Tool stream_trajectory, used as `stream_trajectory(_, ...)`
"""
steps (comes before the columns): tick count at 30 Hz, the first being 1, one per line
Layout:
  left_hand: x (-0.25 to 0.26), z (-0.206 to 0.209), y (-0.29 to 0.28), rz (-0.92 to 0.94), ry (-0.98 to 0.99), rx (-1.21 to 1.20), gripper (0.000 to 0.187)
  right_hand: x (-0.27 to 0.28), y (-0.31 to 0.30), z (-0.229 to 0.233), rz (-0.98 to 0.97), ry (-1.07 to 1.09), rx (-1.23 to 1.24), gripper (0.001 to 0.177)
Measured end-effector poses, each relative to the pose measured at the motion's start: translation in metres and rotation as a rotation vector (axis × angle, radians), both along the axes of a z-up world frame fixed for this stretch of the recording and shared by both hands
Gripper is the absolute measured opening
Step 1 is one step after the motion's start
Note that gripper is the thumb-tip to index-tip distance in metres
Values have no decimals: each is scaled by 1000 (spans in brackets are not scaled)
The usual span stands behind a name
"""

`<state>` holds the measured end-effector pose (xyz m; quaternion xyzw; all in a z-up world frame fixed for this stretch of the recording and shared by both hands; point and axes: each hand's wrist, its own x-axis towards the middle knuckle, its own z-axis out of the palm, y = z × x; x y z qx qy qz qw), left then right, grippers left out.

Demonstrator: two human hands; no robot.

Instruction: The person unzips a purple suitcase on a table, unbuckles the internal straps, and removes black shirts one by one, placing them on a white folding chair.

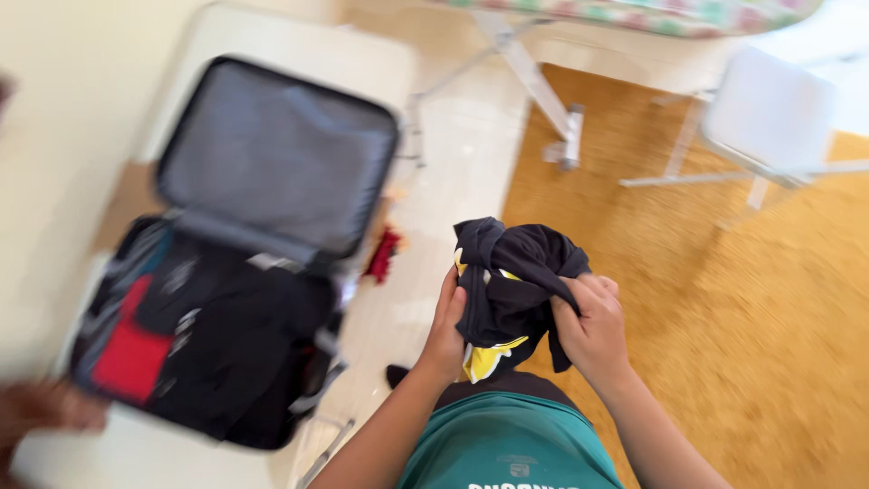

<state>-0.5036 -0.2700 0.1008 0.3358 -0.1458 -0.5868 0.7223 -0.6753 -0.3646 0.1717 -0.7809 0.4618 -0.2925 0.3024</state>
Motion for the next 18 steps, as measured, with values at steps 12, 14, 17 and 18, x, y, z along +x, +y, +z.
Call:
stream_trajectory(12, -120, 14, -117, -578, -335, 83, 67, -167, -40, 11, -492, -97, 239, 21)
stream_trajectory(14, -127, 8, -133, -602, -392, 53, 64, -183, -48, 3, -500, -25, 187, 24)
stream_trajectory(17, -125, 3, -157, -685, -366, 155, 58, -196, -60, -17, -512, -332, 490, 31)
stream_trajectory(18, -122, 3, -165, -727, -234, 191, 55, -195, -68, -27, -552, -454, 601, 32)
